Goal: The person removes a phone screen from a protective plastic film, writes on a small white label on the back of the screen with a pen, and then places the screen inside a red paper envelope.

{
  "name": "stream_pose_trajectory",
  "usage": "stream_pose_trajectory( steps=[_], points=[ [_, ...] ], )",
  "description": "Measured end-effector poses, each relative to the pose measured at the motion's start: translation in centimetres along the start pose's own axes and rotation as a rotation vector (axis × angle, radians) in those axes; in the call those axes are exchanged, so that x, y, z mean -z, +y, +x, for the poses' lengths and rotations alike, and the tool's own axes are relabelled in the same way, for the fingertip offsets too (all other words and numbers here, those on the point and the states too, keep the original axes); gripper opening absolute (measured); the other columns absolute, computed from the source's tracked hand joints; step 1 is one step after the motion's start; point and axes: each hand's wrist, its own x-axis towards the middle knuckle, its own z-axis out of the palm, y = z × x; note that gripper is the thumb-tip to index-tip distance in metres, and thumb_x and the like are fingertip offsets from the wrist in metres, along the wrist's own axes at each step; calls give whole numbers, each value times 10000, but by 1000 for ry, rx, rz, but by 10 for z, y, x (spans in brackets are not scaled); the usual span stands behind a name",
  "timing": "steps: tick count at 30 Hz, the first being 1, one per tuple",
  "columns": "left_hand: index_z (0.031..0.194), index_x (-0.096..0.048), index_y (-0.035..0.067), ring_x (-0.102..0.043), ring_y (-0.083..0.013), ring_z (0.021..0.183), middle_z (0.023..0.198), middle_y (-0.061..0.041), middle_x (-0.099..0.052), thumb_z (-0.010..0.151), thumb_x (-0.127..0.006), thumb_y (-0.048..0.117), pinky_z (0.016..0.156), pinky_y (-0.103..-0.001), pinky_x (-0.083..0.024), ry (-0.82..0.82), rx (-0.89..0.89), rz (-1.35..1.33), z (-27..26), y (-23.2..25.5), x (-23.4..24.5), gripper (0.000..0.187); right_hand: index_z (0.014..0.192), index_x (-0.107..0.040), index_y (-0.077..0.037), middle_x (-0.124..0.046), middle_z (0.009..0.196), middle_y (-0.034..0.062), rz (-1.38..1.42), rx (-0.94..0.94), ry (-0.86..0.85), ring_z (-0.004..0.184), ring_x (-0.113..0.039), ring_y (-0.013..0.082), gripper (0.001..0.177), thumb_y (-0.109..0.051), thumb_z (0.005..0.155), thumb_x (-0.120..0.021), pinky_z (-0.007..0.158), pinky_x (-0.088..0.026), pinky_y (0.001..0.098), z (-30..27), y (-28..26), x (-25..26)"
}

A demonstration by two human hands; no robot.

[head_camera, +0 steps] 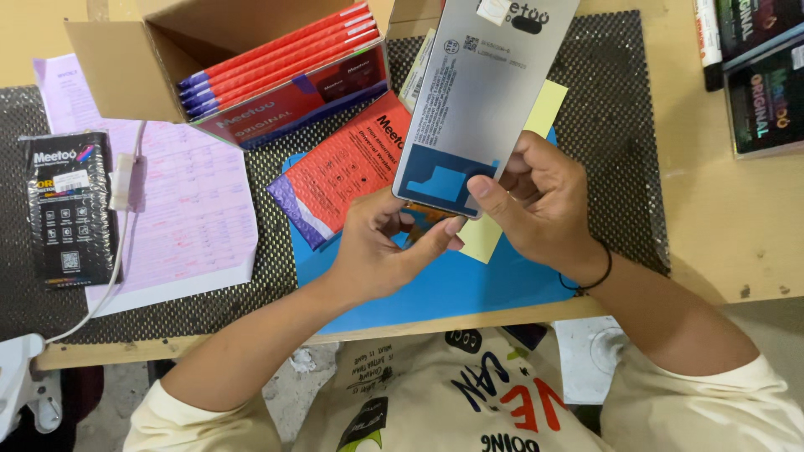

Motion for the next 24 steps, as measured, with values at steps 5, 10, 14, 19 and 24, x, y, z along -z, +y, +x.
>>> stream_pose_trajectory(
  steps=[5,10,14,19,24],
  points=[
    [1192,-662,-20,-767,-207,688,910,-191,-776,966,-674,57,548,-280,-640,-52,158,-119,2,5,-2,239,1084,-615,98,-613,680,150,-35,58,103,581,-653,141,163,-28,989,-653,554,-585,285,-2,1,7],
    [1118,-610,-71,-782,-247,724,919,-217,-762,975,-658,33,589,-305,-657,-53,179,-154,-2,2,-4,183,1107,-619,86,-587,703,111,-61,97,197,611,-585,87,178,-51,1002,-666,551,-546,257,5,-9,12],
    [1241,-539,-90,-793,-285,772,907,-220,-758,969,-660,28,658,-340,-671,-97,147,-102,0,6,-2,320,1114,-610,92,-545,679,93,-116,125,285,571,-527,86,187,-79,1044,-633,523,-449,224,14,-4,20],
    [1376,-477,90,-816,-272,840,981,-188,-782,1001,-651,155,778,-348,-718,-209,299,-150,1,13,8,419,1285,-606,-55,-307,705,-81,-52,-41,374,588,-265,31,248,-204,1089,-575,509,-259,208,29,-31,14],
    [1359,-424,107,-822,-244,818,868,-177,-779,1000,-669,135,637,-246,-650,-275,202,-54,3,24,8,435,1234,-641,-91,-465,733,-84,-40,-133,443,672,-474,27,245,-260,1057,-625,560,-398,158,33,-21,21]
  ],
)
